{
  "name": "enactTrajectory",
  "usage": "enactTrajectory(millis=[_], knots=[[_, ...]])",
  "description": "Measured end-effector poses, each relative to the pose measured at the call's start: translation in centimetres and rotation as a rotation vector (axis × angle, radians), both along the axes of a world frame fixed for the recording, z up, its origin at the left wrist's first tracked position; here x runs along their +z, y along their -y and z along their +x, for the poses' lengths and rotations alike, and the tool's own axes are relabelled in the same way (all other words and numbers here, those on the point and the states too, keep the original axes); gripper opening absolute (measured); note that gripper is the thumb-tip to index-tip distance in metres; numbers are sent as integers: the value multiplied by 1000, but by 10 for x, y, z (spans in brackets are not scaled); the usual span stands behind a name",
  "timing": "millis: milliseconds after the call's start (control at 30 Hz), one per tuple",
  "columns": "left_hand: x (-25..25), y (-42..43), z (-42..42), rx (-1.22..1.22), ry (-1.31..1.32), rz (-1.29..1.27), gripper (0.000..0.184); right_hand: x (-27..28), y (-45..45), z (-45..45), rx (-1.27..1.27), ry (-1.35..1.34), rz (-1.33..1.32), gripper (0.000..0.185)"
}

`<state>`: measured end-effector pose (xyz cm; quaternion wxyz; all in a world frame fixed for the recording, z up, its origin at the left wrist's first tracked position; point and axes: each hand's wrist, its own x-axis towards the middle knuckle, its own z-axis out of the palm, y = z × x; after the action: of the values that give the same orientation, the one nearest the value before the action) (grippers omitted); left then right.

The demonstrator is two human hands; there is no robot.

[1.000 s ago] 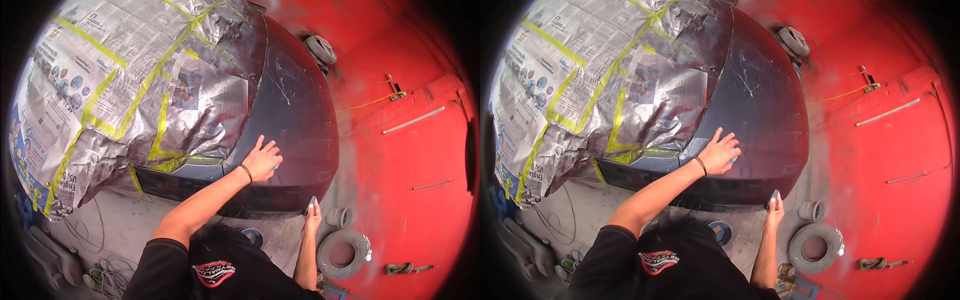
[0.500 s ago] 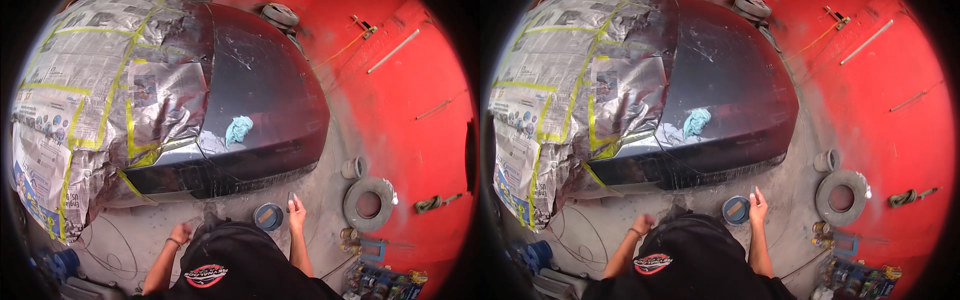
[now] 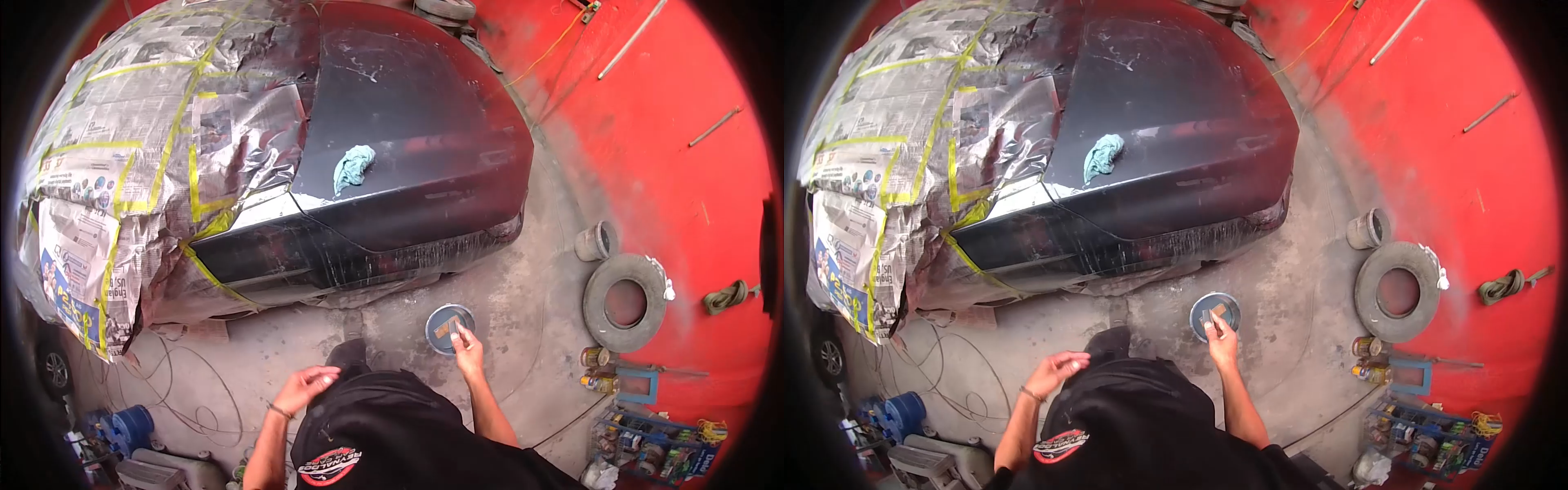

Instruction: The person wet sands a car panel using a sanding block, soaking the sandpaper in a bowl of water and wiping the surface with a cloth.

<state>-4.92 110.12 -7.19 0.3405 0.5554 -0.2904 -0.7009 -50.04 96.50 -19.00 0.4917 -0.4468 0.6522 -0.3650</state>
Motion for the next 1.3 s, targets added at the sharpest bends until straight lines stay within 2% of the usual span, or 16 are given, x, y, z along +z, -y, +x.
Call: enactTrajectory(millis=[67,133,200,267,300,433,567,667,700,733,767,933,1033,1200,1267,1300], knots=[[89,14,-31,-131,79,-350,38,-19,-23,-9,-22,3,23,46],[168,38,-47,-259,-137,-570,36,-26,-41,-19,25,-22,110,49],[220,69,-65,-476,-434,-920,30,-30,-53,-21,59,-68,153,48],[256,97,-88,-694,-637,-1150,26,-34,-58,-21,80,-61,130,48],[264,106,-96,-768,-744,-1129,19,-35,-59,-21,86,-58,115,49],[268,150,-100,-907,-909,-1134,27,-36,-48,-21,91,-78,1,49],[254,172,-97,-903,-1151,-1173,31,-30,-27,-18,-7,-76,4,49],[261,193,-66,-874,-827,-1411,27,6,0,13,-57,-77,-43,51],[264,194,-44,-764,-663,-1384,21,17,11,26,-52,-90,-105,51],[267,198,-42,-416,-544,-1475,31,28,19,41,-53,-106,-159,51],[271,202,-37,-248,-485,-1434,30,44,29,60,-80,-66,-159,52],[297,271,-26,-554,-913,-1241,30,110,87,156,-102,1,-198,48],[319,313,-22,-693,-1081,-1171,32,162,113,197,-41,-84,-232,46],[303,335,-10,-749,-1130,-1130,36,156,137,214,-26,88,-294,45],[301,344,-3,-764,-1092,-1115,39,146,150,203,46,92,-126,44],[299,350,1,-768,-1064,-1105,40,162,150,217,51,89,-194,44]])
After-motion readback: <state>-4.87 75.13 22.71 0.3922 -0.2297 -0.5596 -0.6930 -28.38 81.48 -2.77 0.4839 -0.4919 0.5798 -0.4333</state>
